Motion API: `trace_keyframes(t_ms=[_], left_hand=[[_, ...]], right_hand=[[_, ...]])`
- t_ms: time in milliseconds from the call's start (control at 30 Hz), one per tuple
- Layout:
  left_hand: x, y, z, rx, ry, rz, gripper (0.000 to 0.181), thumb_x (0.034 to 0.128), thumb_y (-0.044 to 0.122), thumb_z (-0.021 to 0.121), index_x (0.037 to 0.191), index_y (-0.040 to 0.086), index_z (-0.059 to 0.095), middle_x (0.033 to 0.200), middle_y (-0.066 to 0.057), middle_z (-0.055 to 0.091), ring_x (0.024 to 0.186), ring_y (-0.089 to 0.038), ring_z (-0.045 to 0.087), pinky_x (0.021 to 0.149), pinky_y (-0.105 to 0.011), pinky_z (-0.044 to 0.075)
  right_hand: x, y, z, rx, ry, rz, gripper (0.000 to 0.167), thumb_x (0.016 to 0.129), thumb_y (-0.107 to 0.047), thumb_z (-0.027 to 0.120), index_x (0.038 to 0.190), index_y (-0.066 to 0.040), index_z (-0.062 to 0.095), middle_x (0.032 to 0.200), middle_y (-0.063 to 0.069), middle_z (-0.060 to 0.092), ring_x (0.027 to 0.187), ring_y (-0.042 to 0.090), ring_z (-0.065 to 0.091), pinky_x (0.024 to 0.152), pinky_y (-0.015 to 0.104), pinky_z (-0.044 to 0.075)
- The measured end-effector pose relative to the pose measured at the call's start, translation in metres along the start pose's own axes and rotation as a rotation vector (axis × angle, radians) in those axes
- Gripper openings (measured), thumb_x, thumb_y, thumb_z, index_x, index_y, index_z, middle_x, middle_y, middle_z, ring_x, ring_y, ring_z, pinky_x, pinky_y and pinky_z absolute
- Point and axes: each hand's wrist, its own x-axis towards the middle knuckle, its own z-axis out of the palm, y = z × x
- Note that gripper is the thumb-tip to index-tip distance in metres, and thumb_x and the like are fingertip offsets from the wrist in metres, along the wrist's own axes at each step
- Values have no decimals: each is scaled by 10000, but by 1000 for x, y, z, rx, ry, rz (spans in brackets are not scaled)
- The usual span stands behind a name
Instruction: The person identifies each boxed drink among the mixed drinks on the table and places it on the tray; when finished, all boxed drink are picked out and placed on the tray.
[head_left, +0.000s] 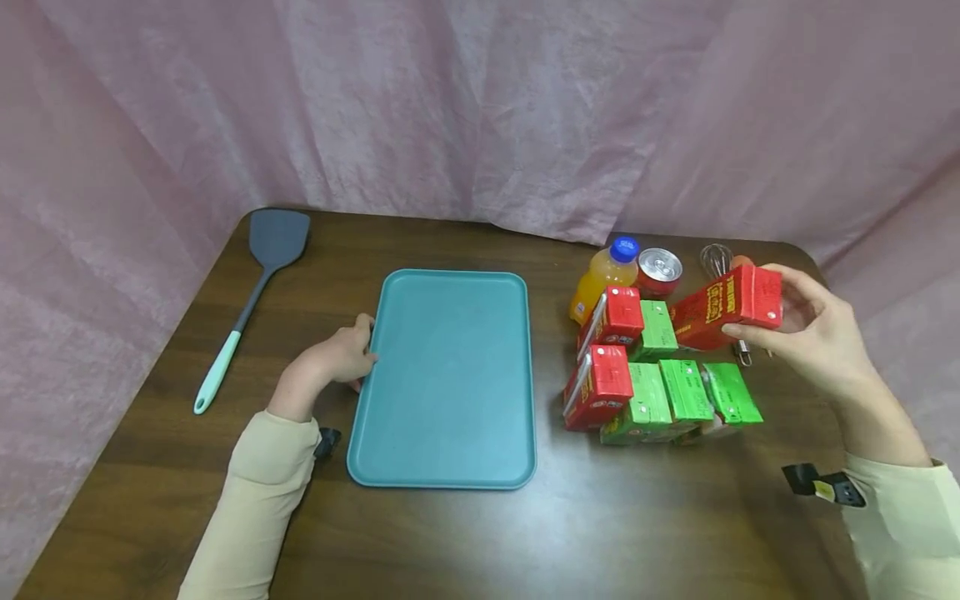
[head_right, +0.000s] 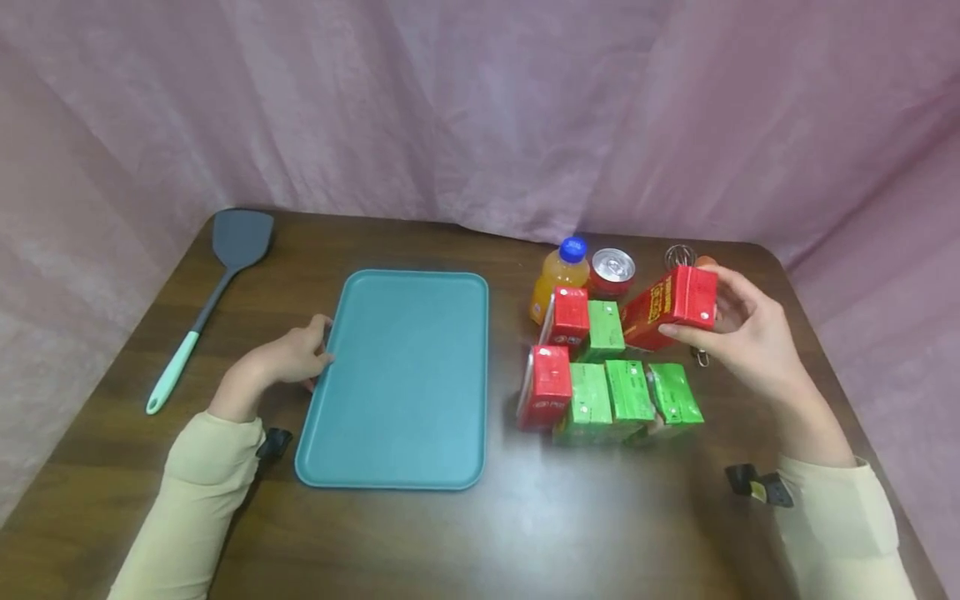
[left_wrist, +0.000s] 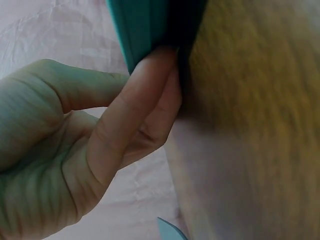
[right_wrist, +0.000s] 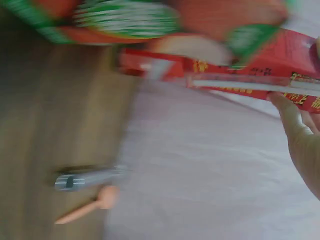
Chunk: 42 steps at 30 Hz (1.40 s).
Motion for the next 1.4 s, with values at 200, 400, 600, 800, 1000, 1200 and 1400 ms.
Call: trace_keyframes(t_ms=[200, 400, 600, 800, 1000, 1200, 1400], left_hand=[[-1, 0, 0, -26, 2, 4, 498, 973, 40, 403, 1366, -77, 120, 878, -201, 493, 598, -215, 594, 582, -310, 528], [-2, -1, -2, -31, -19, 16, 501, 974, 37, 405, 1363, -75, 108, 885, -198, 483, 627, -220, 601, 597, -312, 530], [-4, -5, -12, -17, -18, 12, 505, 977, 40, 401, 1361, -81, 96, 912, -223, 484, 621, -217, 611, 622, -322, 528], [-7, -9, -13, -27, -24, -7, 505, 981, 50, 397, 1366, -74, 93, 927, -224, 486, 623, -214, 611, 638, -320, 522], [-6, -8, -8, -32, -18, 5, 488, 974, 43, 400, 1351, -72, 112, 903, -205, 485, 658, -226, 601, 616, -318, 528], [-6, -7, -10, -35, -14, 1, 490, 981, 54, 407, 1351, -73, 111, 943, -227, 490, 688, -233, 607, 639, -328, 532], [-5, -9, -8, -42, -15, -16, 527, 977, 71, 432, 1367, -68, 106, 912, -209, 511, 655, -213, 617, 650, -324, 531]], right_hand=[[-6, -47, 1, 300, 121, -194, 669, 604, 300, 653, 1205, 16, 571, 1006, 30, 647, 767, 85, 614, 658, 111, 495], [-18, -91, 30, 347, 108, -389, 651, 561, 303, 686, 1173, 132, 540, 1041, 131, 634, 817, 164, 601, 699, 157, 508], [-22, -130, 84, 383, 45, -427, 644, 583, 290, 688, 1181, 106, 534, 1082, 184, 592, 904, 236, 596, 730, 237, 543], [-15, -148, 148, 428, -86, -403, 646, 614, 220, 735, 1200, 57, 518, 1108, 155, 569, 1003, 272, 566, 838, 321, 522], [-3, -147, 206, 449, -134, -298, 641, 661, 91, 784, 1231, 1, 505, 1130, 102, 586, 1039, 182, 578, 858, 321, 518], [26, -128, 264, 433, -179, -155, 618, 711, -36, 792, 1254, -63, 499, 1208, 75, 560, 1136, 134, 534, 907, 317, 487], [55, -106, 317, 295, -250, 30, 617, 744, -168, 789, 1282, -126, 491, 1228, 36, 565, 1155, 127, 535, 952, 295, 454]])
